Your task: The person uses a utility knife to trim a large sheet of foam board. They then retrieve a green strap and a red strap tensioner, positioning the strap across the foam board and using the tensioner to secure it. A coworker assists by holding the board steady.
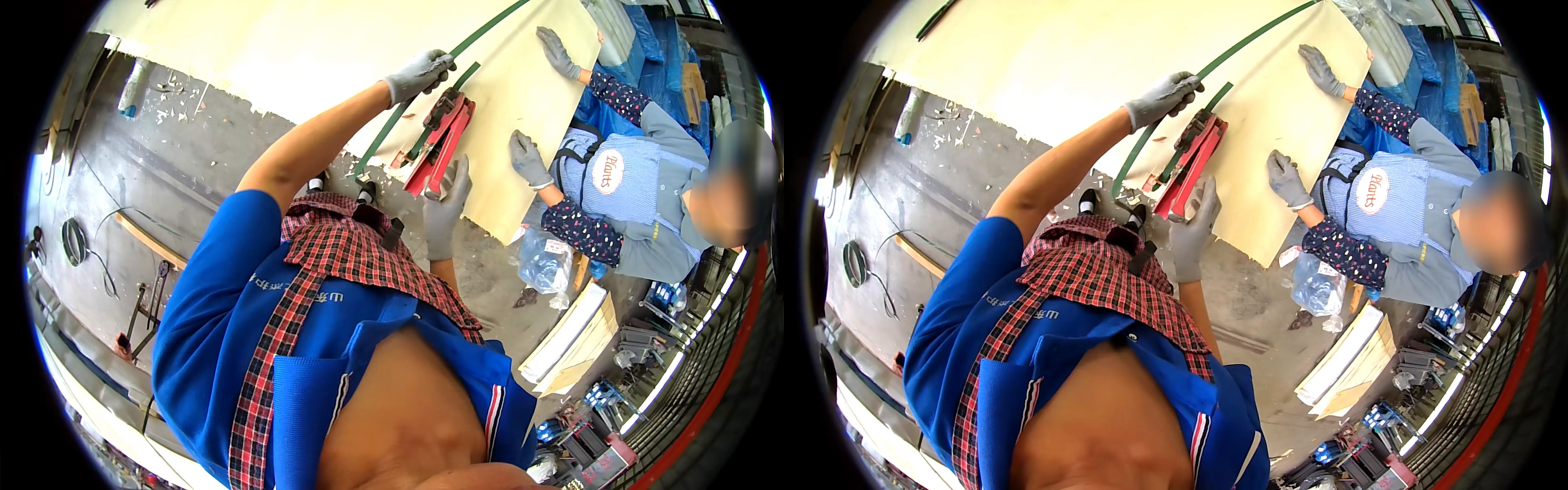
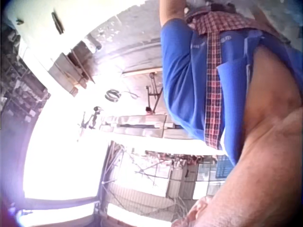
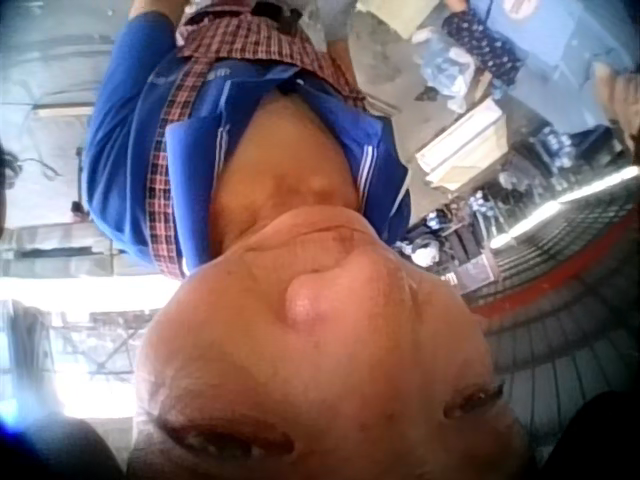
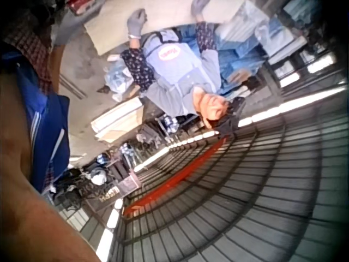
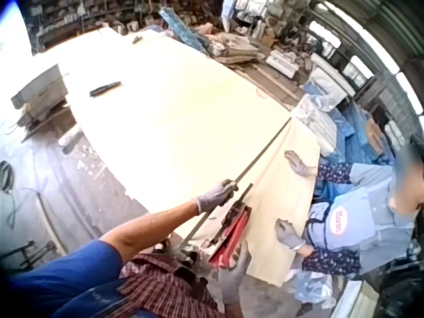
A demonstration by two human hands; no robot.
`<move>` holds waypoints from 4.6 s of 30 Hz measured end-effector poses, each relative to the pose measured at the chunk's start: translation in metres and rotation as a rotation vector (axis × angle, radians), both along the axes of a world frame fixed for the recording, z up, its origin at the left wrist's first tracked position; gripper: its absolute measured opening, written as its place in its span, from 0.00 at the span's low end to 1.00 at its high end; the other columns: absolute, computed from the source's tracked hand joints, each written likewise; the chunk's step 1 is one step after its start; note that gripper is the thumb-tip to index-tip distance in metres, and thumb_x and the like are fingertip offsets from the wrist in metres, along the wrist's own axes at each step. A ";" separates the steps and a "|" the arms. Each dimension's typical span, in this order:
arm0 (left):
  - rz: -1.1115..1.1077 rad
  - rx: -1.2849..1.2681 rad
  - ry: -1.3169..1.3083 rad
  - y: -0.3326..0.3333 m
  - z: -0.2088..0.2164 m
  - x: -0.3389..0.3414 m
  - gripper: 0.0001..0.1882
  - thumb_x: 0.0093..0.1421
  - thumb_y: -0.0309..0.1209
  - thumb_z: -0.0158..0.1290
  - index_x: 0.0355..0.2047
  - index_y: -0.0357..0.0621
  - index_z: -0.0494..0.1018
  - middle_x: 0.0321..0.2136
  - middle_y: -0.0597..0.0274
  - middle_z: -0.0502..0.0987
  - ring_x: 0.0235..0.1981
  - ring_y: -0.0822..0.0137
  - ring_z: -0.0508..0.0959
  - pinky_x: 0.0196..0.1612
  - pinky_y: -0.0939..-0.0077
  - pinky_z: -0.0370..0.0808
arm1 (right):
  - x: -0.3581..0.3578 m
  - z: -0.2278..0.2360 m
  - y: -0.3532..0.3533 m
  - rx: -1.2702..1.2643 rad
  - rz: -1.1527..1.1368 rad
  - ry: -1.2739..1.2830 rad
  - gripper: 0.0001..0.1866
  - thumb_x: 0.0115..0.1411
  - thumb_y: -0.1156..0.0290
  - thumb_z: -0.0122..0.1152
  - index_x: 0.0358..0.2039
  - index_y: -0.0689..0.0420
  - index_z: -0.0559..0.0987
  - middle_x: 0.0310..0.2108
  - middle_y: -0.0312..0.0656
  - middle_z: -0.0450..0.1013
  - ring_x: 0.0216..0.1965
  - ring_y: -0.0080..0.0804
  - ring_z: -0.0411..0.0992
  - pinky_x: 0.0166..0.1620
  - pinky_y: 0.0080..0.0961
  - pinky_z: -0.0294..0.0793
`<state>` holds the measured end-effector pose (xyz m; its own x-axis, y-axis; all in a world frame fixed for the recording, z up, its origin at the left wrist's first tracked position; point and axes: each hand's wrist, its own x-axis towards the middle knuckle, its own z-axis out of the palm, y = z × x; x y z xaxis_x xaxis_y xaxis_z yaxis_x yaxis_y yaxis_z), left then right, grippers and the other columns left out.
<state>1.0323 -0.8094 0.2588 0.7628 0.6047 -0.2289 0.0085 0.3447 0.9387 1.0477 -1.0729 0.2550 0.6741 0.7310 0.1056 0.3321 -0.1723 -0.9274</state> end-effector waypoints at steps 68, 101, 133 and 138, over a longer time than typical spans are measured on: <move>-0.119 0.783 0.268 -0.103 -0.050 -0.035 0.18 0.66 0.39 0.42 0.34 0.36 0.74 0.26 0.43 0.77 0.32 0.46 0.78 0.39 0.56 0.73 | -0.014 0.070 0.063 -0.020 -0.086 -0.366 0.06 0.53 0.81 0.56 0.32 0.59 0.77 0.43 0.43 0.77 0.39 0.35 0.77 0.37 0.25 0.77; -0.103 0.825 0.366 -0.001 -0.038 0.045 0.19 0.65 0.41 0.42 0.43 0.40 0.75 0.42 0.41 0.73 0.44 0.44 0.73 0.51 0.58 0.69 | -0.011 0.060 0.062 0.331 -0.087 0.093 0.08 0.62 0.82 0.44 0.27 0.63 0.71 0.19 0.33 0.65 0.15 0.12 0.58 0.23 0.12 0.61; 0.031 0.503 0.221 -0.104 0.004 -0.025 0.34 0.58 0.49 0.55 0.54 0.33 0.65 0.44 0.39 0.71 0.47 0.47 0.73 0.49 0.59 0.70 | 0.028 0.103 0.107 0.356 -0.201 0.271 0.12 0.66 0.74 0.48 0.24 0.60 0.70 0.21 0.34 0.68 0.14 0.13 0.59 0.18 0.14 0.58; 0.042 0.674 0.304 -0.152 -0.015 -0.045 0.35 0.63 0.47 0.50 0.59 0.32 0.55 0.45 0.36 0.69 0.47 0.39 0.71 0.50 0.57 0.69 | 0.076 0.129 0.143 0.154 -0.236 0.235 0.16 0.65 0.63 0.50 0.23 0.60 0.71 0.14 0.31 0.64 0.10 0.16 0.58 0.16 0.17 0.59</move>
<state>0.9868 -0.9617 0.2434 0.6983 0.7158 0.0047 0.3014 -0.3000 0.9051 1.1236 -0.9296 0.3840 0.8413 0.5399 0.0244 0.0745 -0.0711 -0.9947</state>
